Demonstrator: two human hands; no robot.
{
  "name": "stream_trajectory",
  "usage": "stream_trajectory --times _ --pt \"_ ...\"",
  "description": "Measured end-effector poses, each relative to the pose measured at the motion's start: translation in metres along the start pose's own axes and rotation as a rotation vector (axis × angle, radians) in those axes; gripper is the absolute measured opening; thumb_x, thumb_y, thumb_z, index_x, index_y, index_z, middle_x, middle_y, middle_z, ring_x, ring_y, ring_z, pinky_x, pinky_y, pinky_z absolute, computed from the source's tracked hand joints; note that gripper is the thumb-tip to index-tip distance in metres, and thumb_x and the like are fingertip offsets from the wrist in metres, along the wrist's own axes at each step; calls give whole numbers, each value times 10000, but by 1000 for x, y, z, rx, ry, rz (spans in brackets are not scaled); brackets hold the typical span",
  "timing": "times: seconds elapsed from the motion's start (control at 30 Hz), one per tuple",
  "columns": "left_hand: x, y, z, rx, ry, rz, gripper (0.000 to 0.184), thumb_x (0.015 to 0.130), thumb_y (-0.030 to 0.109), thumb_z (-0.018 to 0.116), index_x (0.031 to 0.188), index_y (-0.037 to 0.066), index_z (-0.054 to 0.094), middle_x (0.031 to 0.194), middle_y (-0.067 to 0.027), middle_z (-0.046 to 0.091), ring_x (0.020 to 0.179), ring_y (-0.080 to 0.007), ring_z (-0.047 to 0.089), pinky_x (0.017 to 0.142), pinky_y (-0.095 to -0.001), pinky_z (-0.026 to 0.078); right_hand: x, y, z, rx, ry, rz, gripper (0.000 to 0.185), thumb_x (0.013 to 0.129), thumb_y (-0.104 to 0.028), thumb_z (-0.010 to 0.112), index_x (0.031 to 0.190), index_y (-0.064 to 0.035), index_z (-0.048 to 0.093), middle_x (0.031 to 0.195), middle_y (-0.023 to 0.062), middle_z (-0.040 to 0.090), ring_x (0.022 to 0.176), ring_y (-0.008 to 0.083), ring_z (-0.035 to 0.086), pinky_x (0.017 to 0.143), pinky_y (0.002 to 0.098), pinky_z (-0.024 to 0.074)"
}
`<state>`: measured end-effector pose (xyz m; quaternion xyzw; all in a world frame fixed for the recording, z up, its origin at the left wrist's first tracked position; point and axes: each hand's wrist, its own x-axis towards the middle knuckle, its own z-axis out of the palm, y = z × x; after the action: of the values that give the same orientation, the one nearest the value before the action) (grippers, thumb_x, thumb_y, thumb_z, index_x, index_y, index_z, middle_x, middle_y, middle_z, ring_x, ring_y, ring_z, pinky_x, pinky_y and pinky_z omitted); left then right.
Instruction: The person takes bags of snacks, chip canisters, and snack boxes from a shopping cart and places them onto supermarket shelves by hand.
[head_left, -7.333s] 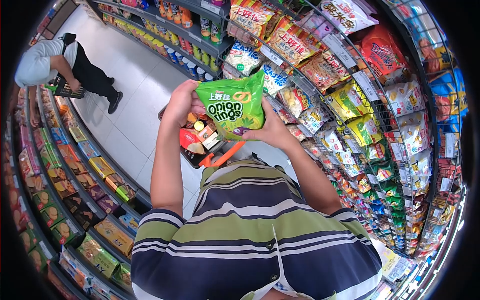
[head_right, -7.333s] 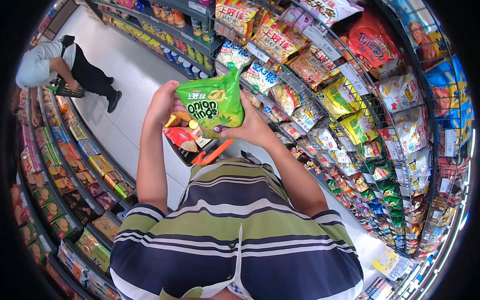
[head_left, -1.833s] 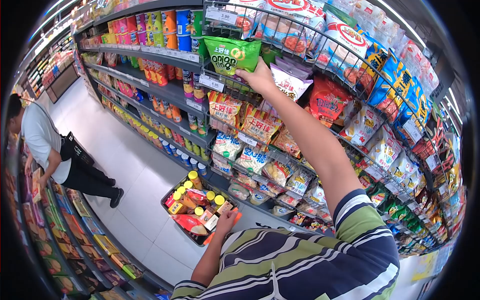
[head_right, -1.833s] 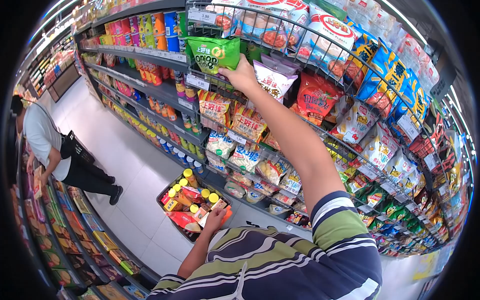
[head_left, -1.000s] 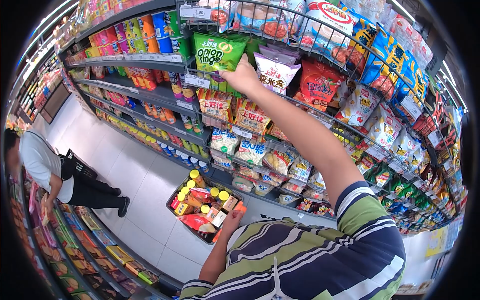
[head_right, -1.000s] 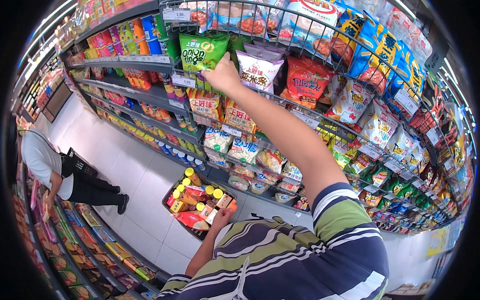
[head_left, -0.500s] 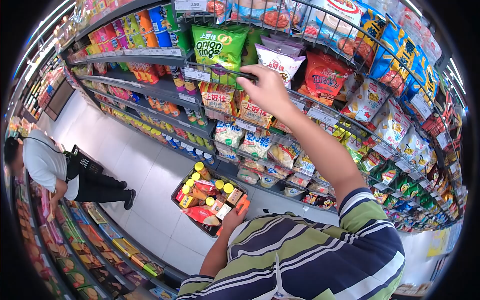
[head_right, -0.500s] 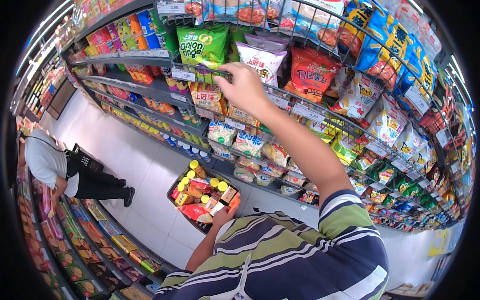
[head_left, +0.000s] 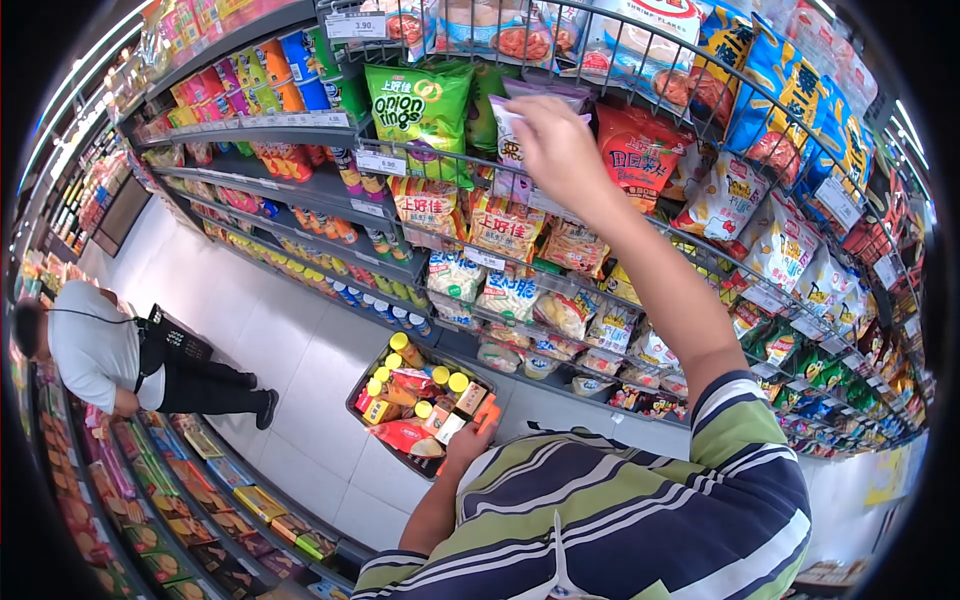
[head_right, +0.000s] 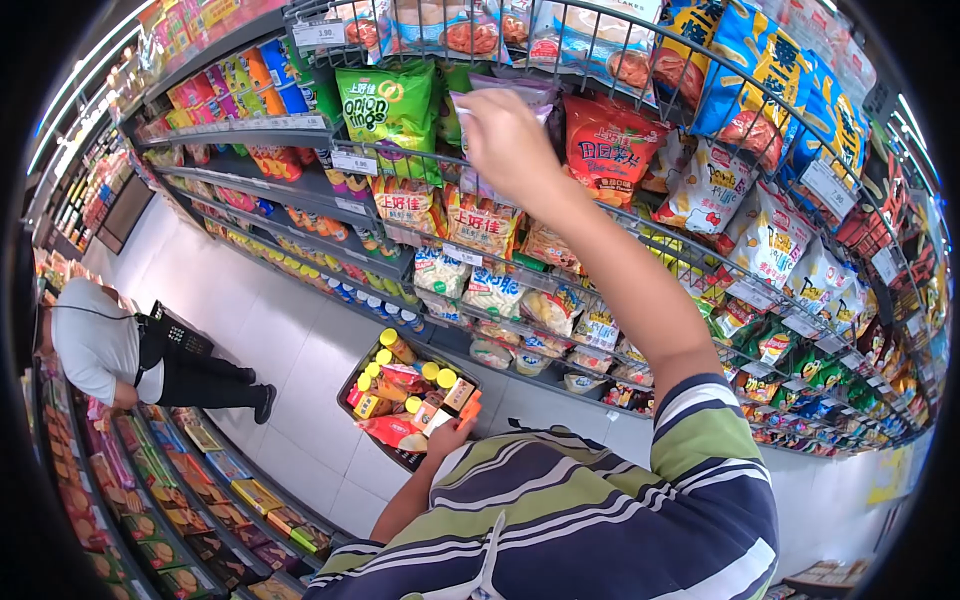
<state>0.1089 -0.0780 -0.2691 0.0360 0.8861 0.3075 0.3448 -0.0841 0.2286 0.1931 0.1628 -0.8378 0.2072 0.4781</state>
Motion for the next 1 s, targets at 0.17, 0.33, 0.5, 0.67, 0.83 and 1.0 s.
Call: stream_trajectory --times 0.17,0.33,0.5,0.67,0.83,1.0 --pt "11 -12 11 26 58 -7 780 874 798 555 1118 82 749 1027 -192 766 1037 -362 728 896 -440 554 14 -5 77 489 -111 555 384 1023 -120 563 1358 67 582 1318 224 661 1218 331 632 1045 407 472" --pt "-2 -3 1 -20 40 5 810 861 821 535 1122 80 733 1040 -202 764 1046 -369 725 889 -455 550 49 9 136 637 203 929 451 1021 -180 547 1354 122 512 1255 353 623 1166 412 636 983 428 493" --pt "1 -8 2 -12 34 13 832 853 835 533 1119 73 735 1052 -200 764 1057 -368 722 898 -451 548 73 10 146 487 292 1087 335 940 -137 528 1112 137 617 1139 348 672 1073 436 677 910 471 500" --pt "6 -10 2 -20 -3 21 845 851 838 534 1136 68 736 1074 -204 760 1079 -372 715 925 -447 540 84 8 151 582 357 1245 374 896 -132 526 1098 153 658 1123 322 687 1028 349 676 902 432 491" --pt "11 -15 4 -19 -14 19 845 852 833 539 1167 73 733 1100 -207 755 1109 -373 706 943 -443 535 81 26 159 757 466 1381 416 969 -171 460 1183 140 635 1224 273 676 1137 331 640 926 465 487" --pt "13 -15 5 5 -22 10 850 857 828 532 1181 68 732 1126 -213 749 1125 -387 698 948 -454 535 74 24 154 731 381 1312 359 947 -141 508 1093 133 687 1129 308 706 1025 398 706 866 494 520"
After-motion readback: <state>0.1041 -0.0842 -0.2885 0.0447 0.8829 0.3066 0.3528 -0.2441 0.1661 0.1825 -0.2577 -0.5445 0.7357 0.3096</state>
